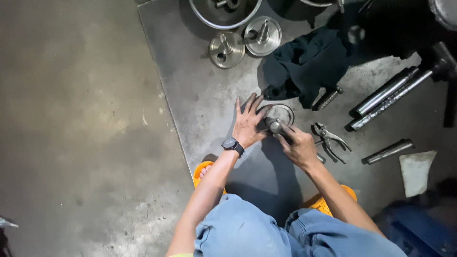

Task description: The person uses pliers to bend a metal ring, then uses a hammer to tap it into place on a metal surface. They retrieve a spray can, apply lubricant to a cylindrical metal part, and wipe it with a cloth. Finally, they use pliers to manipulate a small metal component over a bowl.

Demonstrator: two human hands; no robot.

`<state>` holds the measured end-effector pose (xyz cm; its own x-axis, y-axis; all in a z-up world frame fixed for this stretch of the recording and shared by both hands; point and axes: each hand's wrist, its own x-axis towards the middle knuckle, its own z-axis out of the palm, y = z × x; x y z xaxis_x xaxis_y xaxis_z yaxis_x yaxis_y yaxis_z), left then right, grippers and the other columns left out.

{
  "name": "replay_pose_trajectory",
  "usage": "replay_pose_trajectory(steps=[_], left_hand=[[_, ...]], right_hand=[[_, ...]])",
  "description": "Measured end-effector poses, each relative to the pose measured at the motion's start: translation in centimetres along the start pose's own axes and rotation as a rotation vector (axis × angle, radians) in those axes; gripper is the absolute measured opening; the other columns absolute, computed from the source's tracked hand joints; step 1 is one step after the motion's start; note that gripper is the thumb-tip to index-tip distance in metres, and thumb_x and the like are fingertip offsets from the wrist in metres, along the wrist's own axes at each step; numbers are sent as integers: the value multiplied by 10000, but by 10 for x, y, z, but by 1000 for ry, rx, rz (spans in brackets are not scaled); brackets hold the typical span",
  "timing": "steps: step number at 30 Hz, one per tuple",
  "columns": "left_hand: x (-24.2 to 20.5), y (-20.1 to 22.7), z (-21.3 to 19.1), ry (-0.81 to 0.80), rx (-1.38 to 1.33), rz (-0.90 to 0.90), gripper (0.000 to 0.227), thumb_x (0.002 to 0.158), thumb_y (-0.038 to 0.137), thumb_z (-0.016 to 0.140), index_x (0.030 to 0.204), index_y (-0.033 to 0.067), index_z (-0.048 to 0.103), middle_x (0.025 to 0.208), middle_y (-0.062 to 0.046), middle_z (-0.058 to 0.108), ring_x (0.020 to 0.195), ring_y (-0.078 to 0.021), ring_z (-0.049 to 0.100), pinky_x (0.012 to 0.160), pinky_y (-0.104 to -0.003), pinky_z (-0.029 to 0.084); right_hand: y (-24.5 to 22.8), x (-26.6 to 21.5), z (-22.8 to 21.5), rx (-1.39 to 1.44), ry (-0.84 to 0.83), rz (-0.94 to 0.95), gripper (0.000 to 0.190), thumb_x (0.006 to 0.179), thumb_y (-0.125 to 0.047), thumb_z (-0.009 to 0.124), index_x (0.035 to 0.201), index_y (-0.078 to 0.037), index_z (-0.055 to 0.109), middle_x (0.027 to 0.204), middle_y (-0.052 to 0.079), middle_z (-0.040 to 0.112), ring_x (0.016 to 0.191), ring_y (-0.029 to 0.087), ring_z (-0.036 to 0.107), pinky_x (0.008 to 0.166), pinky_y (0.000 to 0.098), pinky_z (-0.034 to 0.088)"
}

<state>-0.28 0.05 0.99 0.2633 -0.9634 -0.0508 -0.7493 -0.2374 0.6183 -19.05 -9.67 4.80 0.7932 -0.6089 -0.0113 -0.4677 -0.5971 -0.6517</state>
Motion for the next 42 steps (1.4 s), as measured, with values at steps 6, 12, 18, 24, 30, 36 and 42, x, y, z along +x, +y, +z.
replay_pose_trajectory(steps=[6,12,18,24,30,36,42], left_hand=[[7,5,2,84,3,34,815,706,434,860,1380,88,562,1516,-155,458,1475,-345,332,1194,-700,132],[23,1,16,120,-42,-162,436,938,377,754,1217,55,661,1217,-128,665,1178,-327,589,1040,-484,438],[35,6,50,-45,22,-269,276,818,242,769,958,12,711,1004,-202,710,952,-368,672,858,-467,538],[25,11,-32,-44,-978,-554,243,816,94,777,984,-69,713,808,-118,746,701,-206,728,630,-343,606],[24,87,-132,265,-1111,-305,67,893,-69,749,950,-73,713,904,-149,760,841,-213,757,780,-318,618],[22,140,-181,367,-1014,22,171,858,-181,720,978,-60,707,994,-154,745,983,-240,777,870,-329,633],[24,153,-199,380,-866,111,227,819,-187,738,1001,-51,722,1043,-162,769,1008,-266,789,884,-333,647]], right_hand=[[38,-42,-8,185,98,5,343,947,-152,780,1269,-202,674,1061,93,753,844,220,745,713,345,592],[36,-91,-50,-29,-46,75,615,727,-92,796,1329,-156,691,980,118,708,830,317,697,732,420,575],[76,-132,13,-226,-281,-202,596,722,-106,799,1299,-166,661,1146,129,631,1094,350,610,899,457,534],[59,-94,1,-53,-69,-49,330,743,-187,799,1068,-141,766,987,163,662,948,380,622,764,480,521],[-28,2,-128,805,225,421,302,901,5,689,1203,12,703,1072,128,771,866,197,764,715,332,641],[-70,35,-196,666,284,-229,315,878,-23,751,1189,-22,700,1152,160,749,1046,239,771,879,327,631],[-86,40,-219,517,326,-216,213,879,-42,764,1090,-55,733,1091,151,754,948,189,781,769,257,663]])
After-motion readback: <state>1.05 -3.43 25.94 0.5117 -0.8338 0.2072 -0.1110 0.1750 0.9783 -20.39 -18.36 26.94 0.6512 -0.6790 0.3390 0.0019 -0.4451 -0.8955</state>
